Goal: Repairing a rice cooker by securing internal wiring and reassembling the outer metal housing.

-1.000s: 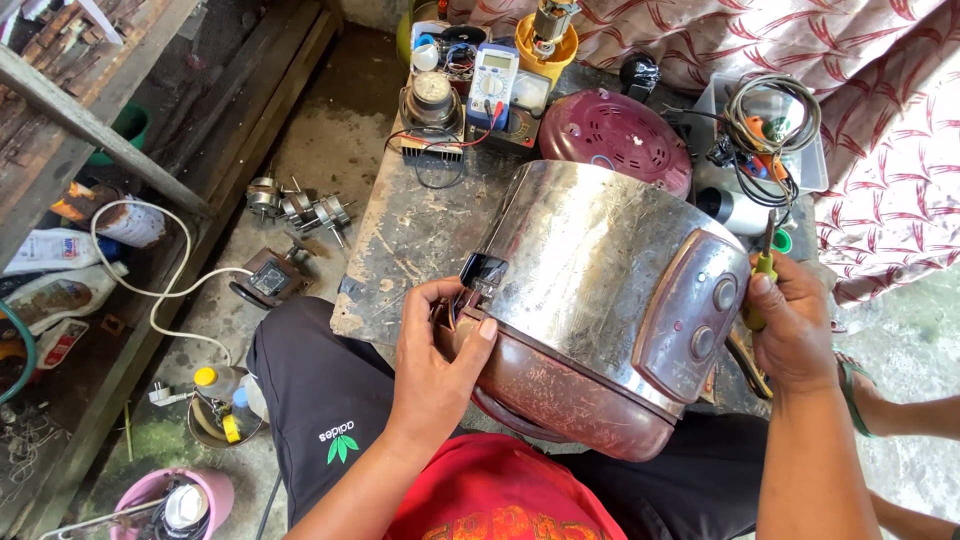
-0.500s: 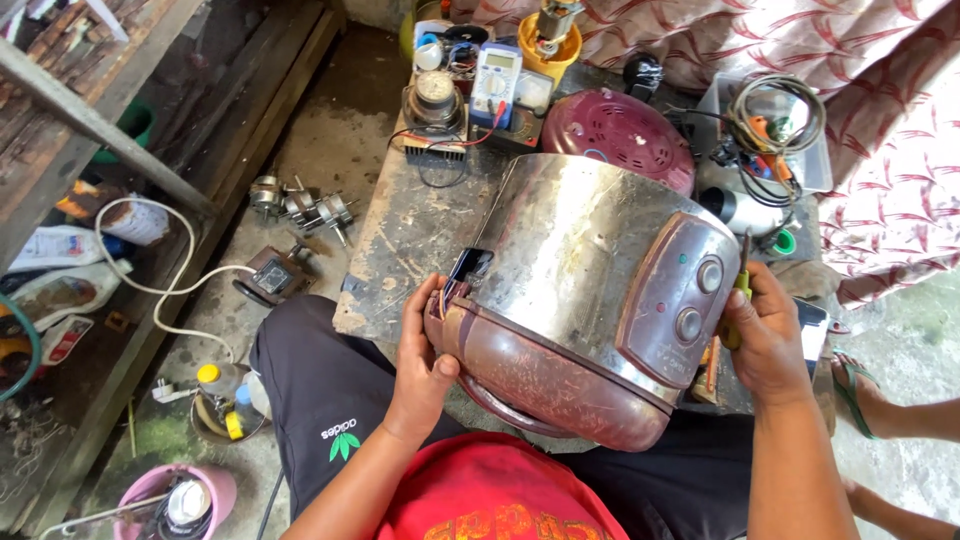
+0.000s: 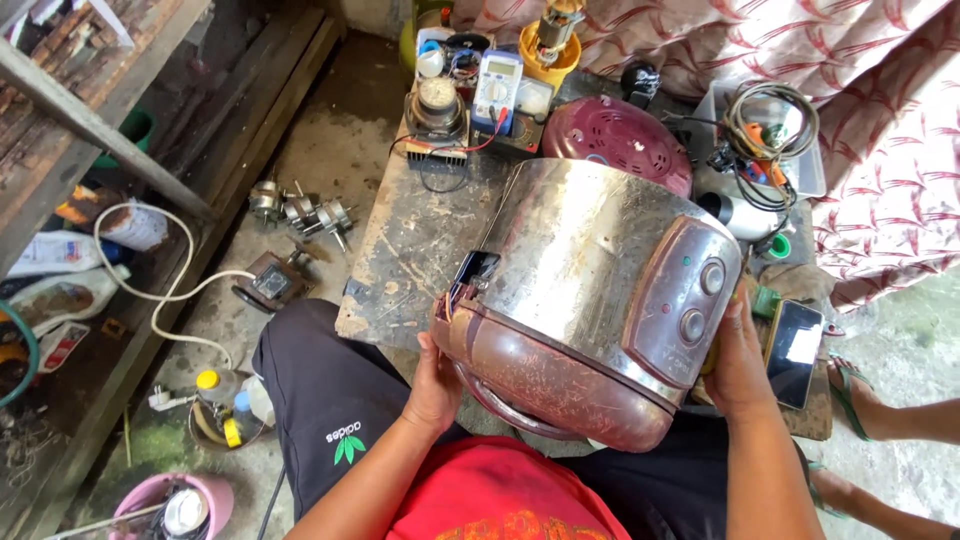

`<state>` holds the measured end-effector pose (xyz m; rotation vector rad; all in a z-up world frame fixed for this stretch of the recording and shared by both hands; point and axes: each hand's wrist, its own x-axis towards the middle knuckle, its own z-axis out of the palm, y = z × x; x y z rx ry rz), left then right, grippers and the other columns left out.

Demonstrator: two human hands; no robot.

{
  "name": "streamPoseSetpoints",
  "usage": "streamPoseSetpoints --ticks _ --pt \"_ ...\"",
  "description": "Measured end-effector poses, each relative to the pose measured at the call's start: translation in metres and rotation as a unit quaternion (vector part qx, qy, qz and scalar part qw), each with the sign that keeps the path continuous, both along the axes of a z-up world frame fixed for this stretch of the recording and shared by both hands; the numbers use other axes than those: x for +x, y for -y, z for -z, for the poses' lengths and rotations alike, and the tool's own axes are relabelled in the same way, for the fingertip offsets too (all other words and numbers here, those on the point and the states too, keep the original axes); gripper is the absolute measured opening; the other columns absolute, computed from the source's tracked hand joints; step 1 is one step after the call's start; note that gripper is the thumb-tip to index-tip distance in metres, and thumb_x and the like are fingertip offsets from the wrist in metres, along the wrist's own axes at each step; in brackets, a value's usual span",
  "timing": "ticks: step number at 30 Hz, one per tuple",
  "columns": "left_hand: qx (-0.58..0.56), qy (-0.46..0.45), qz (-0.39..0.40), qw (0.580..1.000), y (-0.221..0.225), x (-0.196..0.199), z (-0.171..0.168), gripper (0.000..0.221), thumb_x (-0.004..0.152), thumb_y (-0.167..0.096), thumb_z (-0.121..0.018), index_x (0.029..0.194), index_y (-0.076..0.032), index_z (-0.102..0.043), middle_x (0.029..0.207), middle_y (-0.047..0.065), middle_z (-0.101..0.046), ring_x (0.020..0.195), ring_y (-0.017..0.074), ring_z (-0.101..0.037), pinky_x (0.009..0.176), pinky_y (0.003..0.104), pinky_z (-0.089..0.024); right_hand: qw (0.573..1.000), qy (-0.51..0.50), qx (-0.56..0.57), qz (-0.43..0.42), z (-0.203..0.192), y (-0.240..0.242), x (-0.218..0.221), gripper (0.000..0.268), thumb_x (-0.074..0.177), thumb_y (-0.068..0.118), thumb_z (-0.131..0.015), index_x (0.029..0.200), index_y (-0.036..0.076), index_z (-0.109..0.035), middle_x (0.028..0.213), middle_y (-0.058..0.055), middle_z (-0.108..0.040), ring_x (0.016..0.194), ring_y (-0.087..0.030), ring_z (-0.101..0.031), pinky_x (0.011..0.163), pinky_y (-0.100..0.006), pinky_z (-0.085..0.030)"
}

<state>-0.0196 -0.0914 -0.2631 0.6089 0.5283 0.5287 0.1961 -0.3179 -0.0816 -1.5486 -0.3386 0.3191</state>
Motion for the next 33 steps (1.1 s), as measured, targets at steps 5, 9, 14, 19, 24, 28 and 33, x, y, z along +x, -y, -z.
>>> streamPoseSetpoints --ticks 5,9,14,19,24,28,33 --pt "0.0 0.001 0.001 1.0 -0.014 -0.001 -0.06 0.086 0.093 -0.077 -0.033 0.159 -0.023 -0.042 0.156 0.016 -0.049 0.14 0.0367 -0.049 0.119 0.057 -0.036 0.998 -0.022 0.057 0.028 0.021 0.002 0.003 0.062 0.106 0.051 -0.049 0.16 0.021 -0.037 0.137 -0.003 -0.058 0.121 -0.016 -0.062 0.104 -0.037 -0.055" --pt "-0.006 -0.037 0.008 0.999 -0.04 0.002 -0.069 0.097 0.085 -0.087 -0.035 0.157 -0.021 -0.047 0.155 0.017 -0.052 0.14 0.0389 -0.049 0.12 0.058 -0.035 0.995 -0.018 0.095 0.016 0.008 -0.023 -0.019 0.047 0.103 0.053 -0.055 0.14 0.025 -0.052 0.121 0.003 -0.065 0.108 -0.011 -0.065 0.096 -0.033 -0.059" --pt "0.034 -0.039 0.008 0.999 -0.083 0.008 -0.113 0.097 0.085 -0.087 -0.039 0.157 -0.022 -0.047 0.157 0.016 -0.049 0.143 0.0392 -0.046 0.122 0.057 -0.031 0.99 -0.053 0.131 0.023 0.031 -0.046 -0.015 0.059 0.101 0.053 -0.056 0.148 0.021 -0.042 0.128 -0.004 -0.059 0.115 -0.021 -0.064 0.103 -0.046 -0.057" --pt "0.289 -0.006 -0.023 0.957 -0.098 0.018 -0.162 0.086 0.1 -0.075 -0.029 0.156 -0.012 -0.045 0.158 0.015 -0.045 0.146 0.0298 -0.043 0.124 0.054 -0.029 0.97 -0.122 0.206 0.038 0.015 -0.083 -0.032 0.045 0.094 0.058 -0.065 0.127 0.028 -0.058 0.117 -0.005 -0.071 0.108 -0.024 -0.071 0.096 -0.044 -0.061" --pt "0.38 0.03 -0.036 0.924 -0.141 0.042 -0.163 0.086 0.103 -0.075 -0.026 0.147 -0.006 -0.053 0.149 0.02 -0.053 0.142 0.0303 -0.045 0.124 0.053 -0.03 0.932 -0.23 0.267 0.088 0.02 -0.116 -0.041 0.041 0.088 0.055 -0.07 0.118 0.027 -0.069 0.111 -0.004 -0.074 0.102 -0.022 -0.072 0.095 -0.041 -0.059" --pt "0.451 -0.001 -0.021 0.892 -0.178 0.054 -0.16 0.084 0.106 -0.068 -0.02 0.142 -0.004 -0.059 0.144 0.02 -0.059 0.138 0.0295 -0.05 0.121 0.05 -0.035 0.906 -0.29 0.288 0.106 0.042 -0.127 -0.045 0.031 0.094 0.054 -0.067 0.108 0.028 -0.073 0.101 -0.001 -0.076 0.097 -0.02 -0.073 0.094 -0.038 -0.059" --pt "0.516 0.023 -0.04 0.856 -0.206 0.065 -0.136 0.073 0.109 -0.058 -0.026 0.132 -0.001 -0.065 0.131 0.021 -0.065 0.13 0.0308 -0.056 0.118 0.05 -0.037 0.919 -0.3 0.242 0.078 0.057 -0.111 -0.04 0.035 0.099 0.047 -0.064 0.124 0.024 -0.069 0.117 -0.007 -0.072 0.108 -0.028 -0.069 0.099 -0.047 -0.054"
